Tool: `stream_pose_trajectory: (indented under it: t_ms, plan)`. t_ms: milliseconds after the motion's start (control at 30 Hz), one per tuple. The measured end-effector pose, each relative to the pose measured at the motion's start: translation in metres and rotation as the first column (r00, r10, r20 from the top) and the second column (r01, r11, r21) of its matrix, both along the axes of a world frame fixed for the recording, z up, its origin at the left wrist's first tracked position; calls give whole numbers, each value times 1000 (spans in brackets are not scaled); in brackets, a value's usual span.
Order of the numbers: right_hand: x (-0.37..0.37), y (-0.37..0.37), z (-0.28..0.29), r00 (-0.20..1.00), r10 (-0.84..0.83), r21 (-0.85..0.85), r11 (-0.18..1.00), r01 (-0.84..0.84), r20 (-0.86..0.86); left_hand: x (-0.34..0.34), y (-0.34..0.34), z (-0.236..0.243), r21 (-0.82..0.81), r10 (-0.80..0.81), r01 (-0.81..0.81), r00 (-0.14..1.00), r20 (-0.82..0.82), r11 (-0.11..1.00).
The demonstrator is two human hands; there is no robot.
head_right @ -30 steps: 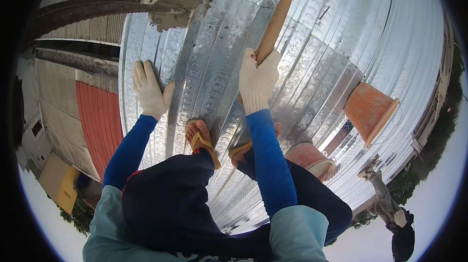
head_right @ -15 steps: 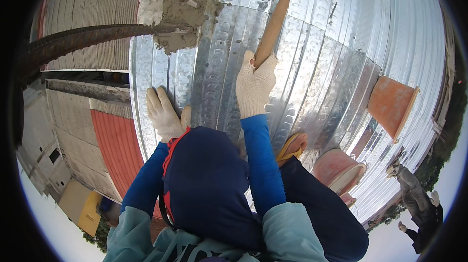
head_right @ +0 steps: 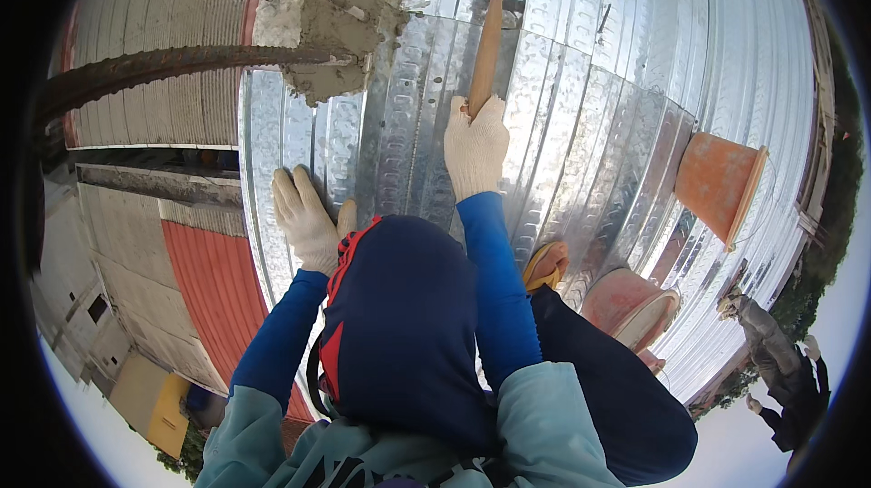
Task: The person hammers nails into a corrugated metal roof panel to secure it in place. They repeatedly pick nails from a bucket and drive them into the panel using a hammer while moving along the roof surface.
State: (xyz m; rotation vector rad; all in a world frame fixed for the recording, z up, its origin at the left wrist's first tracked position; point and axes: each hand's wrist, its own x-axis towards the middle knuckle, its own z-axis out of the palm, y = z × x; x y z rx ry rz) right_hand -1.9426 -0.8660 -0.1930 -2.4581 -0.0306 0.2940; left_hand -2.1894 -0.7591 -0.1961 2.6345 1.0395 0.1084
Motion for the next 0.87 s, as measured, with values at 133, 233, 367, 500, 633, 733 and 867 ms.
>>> stream_pose_trajectory:
  t_ms: [133, 233, 367, 500, 633, 733, 867]
  plan:
    - [-14, 8, 17, 990, 43, -3, 999, -44, -136, -12, -1, -2, 19, 12, -12, 1000, -16, 1000]
    - [-7, 10, 47, 996, -59, 88, 994, 65, -72, -4, -1, -2, -7, 1, -1, 1000, 0, 1000]
    - [0, 10, 44, 995, -88, 127, 989, 81, 48, 0, -2, 3, -22, -13, 13, 1000, -3, 1000]
    - [0, 0, 9, 994, 24, -73, 997, -32, -103, 0, 6, 8, -18, -4, 4, 1000, -12, 1000]
    - [1, -19, 22, 993, -91, 93, 991, 97, -72, 0, -3, 2, -7, -10, 10, 1000, 9, 1000]
    - [9, -4, 32, 989, -120, 322, 943, 87, 84, -9, -1, 1, 46, -7, 7, 1000, 5, 999]
    - [5, 0, 34, 998, -48, 35, 998, 50, -44, -5, -1, 2, -17, -7, 7, 1000, 6, 1000]
